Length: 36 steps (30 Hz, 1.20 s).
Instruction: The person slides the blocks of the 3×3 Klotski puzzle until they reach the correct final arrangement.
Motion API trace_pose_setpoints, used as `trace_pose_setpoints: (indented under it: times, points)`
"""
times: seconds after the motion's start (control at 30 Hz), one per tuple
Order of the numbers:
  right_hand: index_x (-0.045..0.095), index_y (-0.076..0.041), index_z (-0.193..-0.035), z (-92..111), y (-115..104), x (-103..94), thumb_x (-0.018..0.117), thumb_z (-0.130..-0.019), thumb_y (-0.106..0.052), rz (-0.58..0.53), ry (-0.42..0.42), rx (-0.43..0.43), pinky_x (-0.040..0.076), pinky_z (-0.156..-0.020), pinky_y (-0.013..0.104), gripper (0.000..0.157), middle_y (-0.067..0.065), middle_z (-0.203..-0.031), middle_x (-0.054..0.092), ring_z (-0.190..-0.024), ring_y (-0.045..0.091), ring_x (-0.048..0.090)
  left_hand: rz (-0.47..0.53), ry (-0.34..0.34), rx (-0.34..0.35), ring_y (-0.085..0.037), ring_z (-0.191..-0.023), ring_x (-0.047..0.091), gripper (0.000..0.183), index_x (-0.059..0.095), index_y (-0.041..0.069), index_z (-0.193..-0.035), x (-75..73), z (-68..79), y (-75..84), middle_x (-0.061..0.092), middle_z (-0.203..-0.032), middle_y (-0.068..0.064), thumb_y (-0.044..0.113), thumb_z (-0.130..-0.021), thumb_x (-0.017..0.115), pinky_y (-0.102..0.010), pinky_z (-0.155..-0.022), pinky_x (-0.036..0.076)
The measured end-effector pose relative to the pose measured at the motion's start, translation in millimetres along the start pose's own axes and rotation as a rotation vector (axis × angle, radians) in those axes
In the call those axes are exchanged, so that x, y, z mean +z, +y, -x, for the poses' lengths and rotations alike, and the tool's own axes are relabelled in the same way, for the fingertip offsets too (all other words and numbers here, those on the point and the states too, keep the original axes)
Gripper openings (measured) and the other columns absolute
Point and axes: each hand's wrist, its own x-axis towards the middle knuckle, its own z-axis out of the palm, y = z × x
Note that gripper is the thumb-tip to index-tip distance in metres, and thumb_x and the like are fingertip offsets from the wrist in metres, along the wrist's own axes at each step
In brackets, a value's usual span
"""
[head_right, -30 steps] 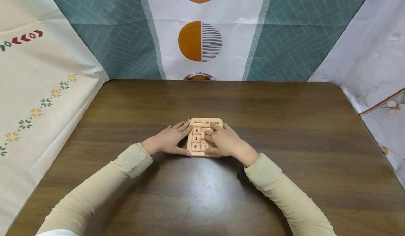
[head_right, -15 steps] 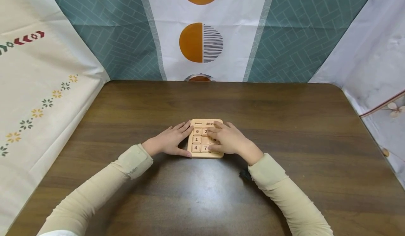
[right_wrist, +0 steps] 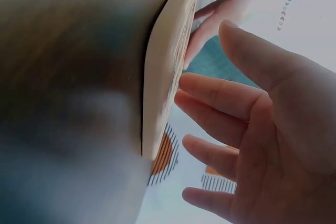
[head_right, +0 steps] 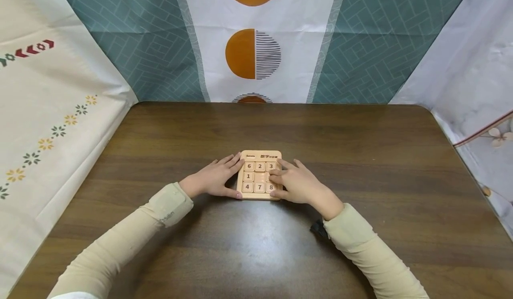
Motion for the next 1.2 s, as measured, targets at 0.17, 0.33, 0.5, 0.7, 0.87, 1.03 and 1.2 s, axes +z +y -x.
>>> trace_pose_setpoints:
  times: [0.17,0.33,0.5,0.7,0.87,1.03,1.2]
  points:
    - [0.059,-0.008,-0.124,-6.8,-7.0,1.3,0.058,-0.087,-0.040,-0.021,-0.010,-0.021,0.023,-0.097,0.061,0.048,0.006,-0.130,0.052,-0.130,0.033,0.031,0.001,-0.008,0.000,-0.030,-0.137,0.012,0.103,0.013,0.009,-0.147,0.8,-0.6,0.3,0.004,-0.152,-0.011,0.070,-0.074,0.053,-0.056,-0.100,0.024]
    - [0.057,-0.007,-0.125,-13.8,-10.9,2.3,0.058,-0.087,-0.040,-0.022,-0.008,-0.049,0.025,-0.095,0.061,0.051,0.008,-0.131,0.051,-0.129,0.034,0.031,-0.001,-0.009,-0.006,-0.029,-0.137,0.012,0.103,0.013,0.009,-0.147,1.0,-0.6,1.0,0.004,-0.152,-0.011,0.070,-0.074,0.053,-0.056,-0.100,0.024]
    - [0.053,-0.007,-0.129,-20.3,-7.9,4.2,0.058,-0.087,-0.040,-0.016,-0.003,-0.014,0.027,-0.096,0.058,0.054,0.010,-0.134,0.047,-0.129,0.034,0.031,0.003,-0.008,-0.004,-0.029,-0.137,0.011,0.103,0.013,0.009,-0.147,0.6,0.0,1.9,0.003,-0.152,-0.011,0.069,-0.074,0.053,-0.056,-0.100,0.024]
    - [0.050,-0.006,-0.131,-22.1,-3.9,6.5,0.058,-0.087,-0.041,-0.037,-0.022,0.024,0.025,-0.097,0.058,0.057,0.008,-0.136,0.045,-0.131,0.033,0.029,0.011,-0.019,-0.012,-0.027,-0.137,0.010,0.103,0.011,0.010,-0.147,0.6,0.7,2.6,0.001,-0.152,-0.010,0.070,-0.074,0.053,-0.056,-0.100,0.024]
    - [0.051,-0.006,-0.131,-21.4,-3.1,6.3,0.058,-0.087,-0.041,-0.026,-0.009,0.011,0.026,-0.097,0.057,0.057,0.009,-0.136,0.045,-0.131,0.033,0.029,-0.002,-0.010,-0.013,-0.027,-0.137,0.011,0.103,0.012,0.010,-0.147,1.4,0.1,1.6,0.002,-0.152,-0.010,0.070,-0.074,0.053,-0.055,-0.100,0.025]
    - [0.054,-0.007,-0.128,-16.3,-1.5,4.2,0.058,-0.087,-0.041,-0.007,0.000,0.018,0.026,-0.096,0.058,0.053,0.009,-0.134,0.048,-0.130,0.033,0.031,0.000,-0.010,-0.009,-0.028,-0.137,0.010,0.103,0.011,0.011,-0.147,1.6,-0.1,0.4,0.000,-0.152,-0.010,0.071,-0.074,0.052,-0.056,-0.100,0.024]
    - [0.064,-0.010,-0.117,-6.9,-1.5,2.0,0.059,-0.087,-0.039,0.036,0.008,0.023,0.026,-0.095,0.060,0.042,0.006,-0.125,0.056,-0.127,0.034,0.036,-0.004,-0.006,0.001,-0.029,-0.137,0.009,0.103,0.010,0.011,-0.147,1.1,0.9,-1.2,0.000,-0.152,-0.011,0.071,-0.074,0.051,-0.056,-0.100,0.023]
